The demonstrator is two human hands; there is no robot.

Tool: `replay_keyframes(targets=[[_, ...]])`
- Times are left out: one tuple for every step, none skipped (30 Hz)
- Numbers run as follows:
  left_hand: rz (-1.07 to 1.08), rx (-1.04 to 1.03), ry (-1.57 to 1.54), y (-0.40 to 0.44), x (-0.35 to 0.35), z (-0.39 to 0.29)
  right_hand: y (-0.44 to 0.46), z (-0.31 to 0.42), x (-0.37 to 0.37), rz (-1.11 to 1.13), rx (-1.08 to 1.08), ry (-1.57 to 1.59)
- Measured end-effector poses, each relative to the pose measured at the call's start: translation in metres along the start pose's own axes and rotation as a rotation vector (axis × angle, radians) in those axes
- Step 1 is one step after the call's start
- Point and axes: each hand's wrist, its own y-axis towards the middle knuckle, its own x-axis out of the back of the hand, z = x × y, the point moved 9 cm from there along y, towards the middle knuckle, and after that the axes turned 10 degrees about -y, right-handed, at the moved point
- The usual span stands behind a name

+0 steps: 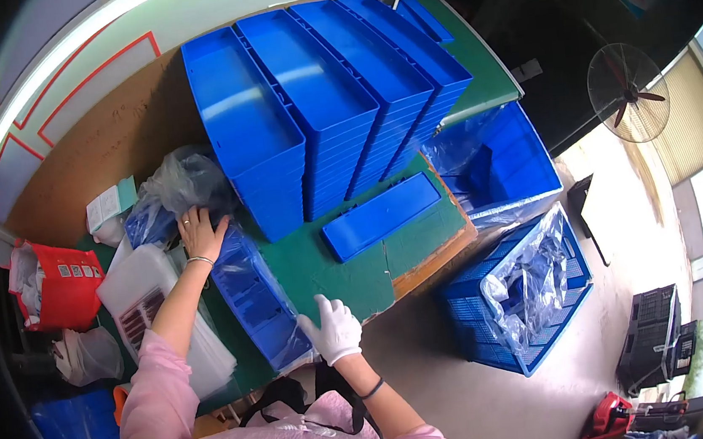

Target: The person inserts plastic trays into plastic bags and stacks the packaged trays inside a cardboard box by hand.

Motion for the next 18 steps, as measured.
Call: replay_keyframes(targets=[[0.006, -0.017, -0.057, 0.001, 0.009, -0.006, 0.011, -0.028, 0.005, -0.02, -0.074, 0.03], [0.007, -0.027, -0.11, 0.003, 0.022, -0.014, 0.025, -0.056, 0.007, -0.041, -0.139, 0.058], [0.122, -0.058, -0.182, -0.003, 0.028, -0.03, 0.04, -0.079, 0.008, -0.045, -0.184, 0.064], [0.231, -0.09, -0.249, -0.014, 0.029, -0.051, 0.057, -0.097, 0.008, -0.054, -0.225, 0.073], [0.394, -0.147, -0.437, -0.031, 0.018, -0.079, 0.074, -0.107, 0.005, -0.06, -0.233, 0.08], [0.559, -0.199, -0.622, -0.05, 0.009, -0.111, 0.089, -0.114, 0.002, -0.085, -0.244, 0.058], [0.577, -0.202, -0.653, -0.059, 0.001, -0.14, 0.1, -0.121, 0.001, -0.109, -0.249, 0.033], [0.595, -0.206, -0.683, -0.063, -0.012, -0.17, 0.106, -0.127, -0.003, -0.111, -0.247, 0.038], [0.579, -0.235, -0.602, -0.06, -0.025, -0.195, 0.108, -0.131, -0.012, -0.079, -0.23, 0.138], [0.562, -0.267, -0.524, -0.054, -0.04, -0.217, 0.109, -0.136, -0.019, -0.049, -0.215, 0.237], [0.57, -0.249, -0.442, -0.046, -0.058, -0.233, 0.104, -0.142, -0.024, -0.007, -0.195, 0.36], [0.578, -0.233, -0.362, -0.04, -0.076, -0.243, 0.096, -0.151, -0.021, -0.015, -0.205, 0.362], [0.549, -0.21, -0.379, -0.038, -0.094, -0.249, 0.086, -0.161, -0.013, -0.041, -0.206, 0.436], [0.548, -0.213, -0.389, -0.034, -0.103, -0.256, 0.078, -0.175, -0.007, -0.065, -0.204, 0.505], [0.637, -0.179, -0.424, -0.035, -0.117, -0.26, 0.069, -0.198, -0.003, -0.11, -0.243, 0.55], [0.729, -0.148, -0.456, -0.037, -0.127, -0.261, 0.06, -0.222, 0.006, -0.229, -0.234, 0.502], [0.778, -0.182, -0.522, -0.034, -0.122, -0.265, 0.05, -0.231, 0.038, -0.269, -0.251, 0.374], [0.764, -0.327, -0.513, -0.031, -0.105, -0.271, 0.042, -0.236, 0.07, -0.393, -0.162, 0.155]])
